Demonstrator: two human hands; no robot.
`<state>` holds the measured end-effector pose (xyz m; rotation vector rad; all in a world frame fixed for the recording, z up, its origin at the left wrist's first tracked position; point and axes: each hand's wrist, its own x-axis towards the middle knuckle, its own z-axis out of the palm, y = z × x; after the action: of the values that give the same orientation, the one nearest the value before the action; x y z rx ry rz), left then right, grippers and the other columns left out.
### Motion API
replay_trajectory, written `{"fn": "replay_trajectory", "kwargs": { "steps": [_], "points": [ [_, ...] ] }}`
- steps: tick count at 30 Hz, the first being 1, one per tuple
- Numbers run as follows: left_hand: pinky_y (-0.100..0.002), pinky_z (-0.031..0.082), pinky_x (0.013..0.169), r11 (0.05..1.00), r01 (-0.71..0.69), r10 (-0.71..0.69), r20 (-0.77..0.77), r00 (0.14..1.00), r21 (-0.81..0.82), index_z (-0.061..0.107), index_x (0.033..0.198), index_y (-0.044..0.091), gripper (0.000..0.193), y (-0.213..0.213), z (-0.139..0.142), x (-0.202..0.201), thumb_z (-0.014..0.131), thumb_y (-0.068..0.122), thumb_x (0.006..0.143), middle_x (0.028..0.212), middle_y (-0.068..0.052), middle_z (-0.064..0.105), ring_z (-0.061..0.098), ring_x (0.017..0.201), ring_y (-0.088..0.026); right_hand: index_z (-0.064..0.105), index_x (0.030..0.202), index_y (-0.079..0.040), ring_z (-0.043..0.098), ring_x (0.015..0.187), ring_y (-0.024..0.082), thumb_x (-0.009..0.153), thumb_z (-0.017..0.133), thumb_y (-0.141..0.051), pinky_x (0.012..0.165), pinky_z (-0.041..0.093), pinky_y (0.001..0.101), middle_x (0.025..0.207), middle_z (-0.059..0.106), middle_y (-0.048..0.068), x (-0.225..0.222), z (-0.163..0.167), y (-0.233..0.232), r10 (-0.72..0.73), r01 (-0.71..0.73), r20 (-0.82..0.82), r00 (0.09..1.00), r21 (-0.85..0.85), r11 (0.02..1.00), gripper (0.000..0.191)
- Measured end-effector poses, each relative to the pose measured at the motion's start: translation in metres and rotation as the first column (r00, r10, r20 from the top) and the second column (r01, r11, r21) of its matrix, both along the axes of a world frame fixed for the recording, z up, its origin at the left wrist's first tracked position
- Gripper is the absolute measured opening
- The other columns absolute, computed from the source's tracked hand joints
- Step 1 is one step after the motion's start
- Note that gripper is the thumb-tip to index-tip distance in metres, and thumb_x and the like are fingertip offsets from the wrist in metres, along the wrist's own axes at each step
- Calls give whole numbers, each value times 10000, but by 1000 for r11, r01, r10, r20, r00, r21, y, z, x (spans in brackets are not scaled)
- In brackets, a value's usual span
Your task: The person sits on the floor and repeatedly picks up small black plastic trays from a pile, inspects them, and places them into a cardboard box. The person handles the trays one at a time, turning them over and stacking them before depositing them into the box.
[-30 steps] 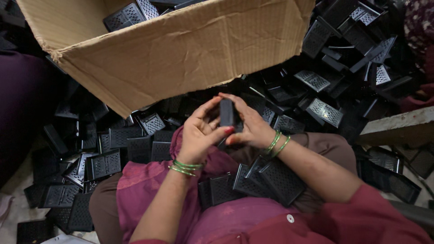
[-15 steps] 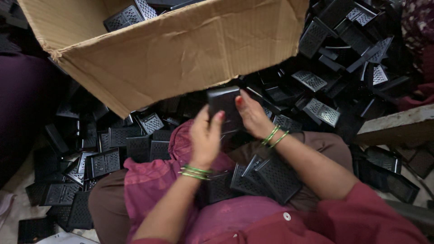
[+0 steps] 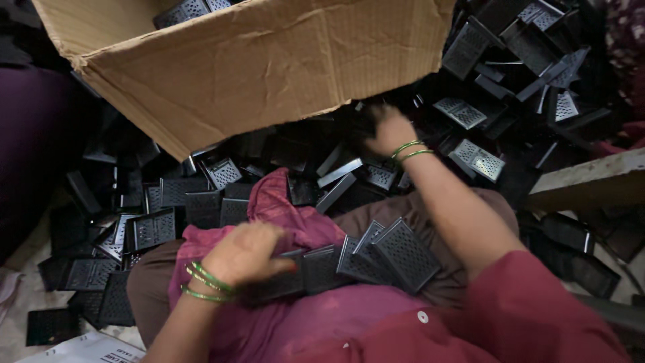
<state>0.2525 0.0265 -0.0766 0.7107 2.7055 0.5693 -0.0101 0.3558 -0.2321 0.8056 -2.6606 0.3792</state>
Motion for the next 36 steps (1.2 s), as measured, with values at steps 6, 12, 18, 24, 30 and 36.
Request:
{"fn": "replay_trajectory", "kwargs": {
  "steps": [6, 12, 18, 24, 30, 36],
  "points": [
    [-482, 512, 936, 981, -192, 192, -160, 968, 12, 662, 1174, 98, 551, -9, -46, -109, 835, 395, 744, 1103, -161, 708, 646, 1085, -364, 583, 1405, -117, 669, 1070, 393, 777, 706, -150, 906, 548, 493, 1170, 696, 205, -9, 11, 7, -306, 299, 235, 923, 64, 952, 641],
    [-499, 444, 1001, 989, -142, 128, -279, 952, -32, 559, 1396, 75, 921, 0, -142, -189, 880, 228, 547, 1422, -230, 552, 528, 1270, -428, 546, 1296, 2, 650, 984, 455, 692, 800, -288, 813, 539, 532, 1105, 660, 284, 8, 36, 20, -183, 171, 252, 950, 67, 983, 716],
    [-474, 466, 1073, 963, -268, 264, -344, 901, 37, 634, 1325, 106, 605, -9, -158, -185, 804, 235, 760, 1372, -172, 630, 583, 1262, -380, 538, 1336, -74, 655, 1094, 453, 978, 680, -385, 924, 535, 547, 1229, 657, 256, 4, 0, 7, -306, 285, 373, 876, 112, 952, 495],
    [-470, 499, 999, 825, -411, 481, -99, 871, 387, 614, 1336, 53, 696, -24, -94, -157, 831, 405, 776, 1317, -214, 646, 623, 1210, -415, 473, 1279, -65, 625, 1080, 465, 825, 753, -428, 881, 531, 537, 1193, 625, 282, -7, -2, 14, -457, 392, 413, 788, 235, 889, 645],
    [-458, 550, 943, 923, -384, 376, 145, 915, 33, 544, 1401, 63, 735, -16, -91, -126, 754, 508, 854, 1241, -213, 691, 685, 1131, -357, 473, 1372, -76, 641, 1142, 455, 835, 720, -514, 966, 527, 529, 1241, 647, 283, -10, 14, 18, -499, 413, 543, 675, 283, 866, 736],
    [-585, 516, 877, 860, -464, 426, -202, 882, -213, 367, 1417, -34, 1015, 9, -126, -84, 853, 504, 705, 1376, -220, 464, 498, 1227, -421, 420, 1434, -20, 614, 1200, 450, 861, 664, -510, 1016, 484, 483, 1270, 629, 312, -3, 28, 21, -189, 376, 586, 788, -214, 902, 792]
  ]
}}
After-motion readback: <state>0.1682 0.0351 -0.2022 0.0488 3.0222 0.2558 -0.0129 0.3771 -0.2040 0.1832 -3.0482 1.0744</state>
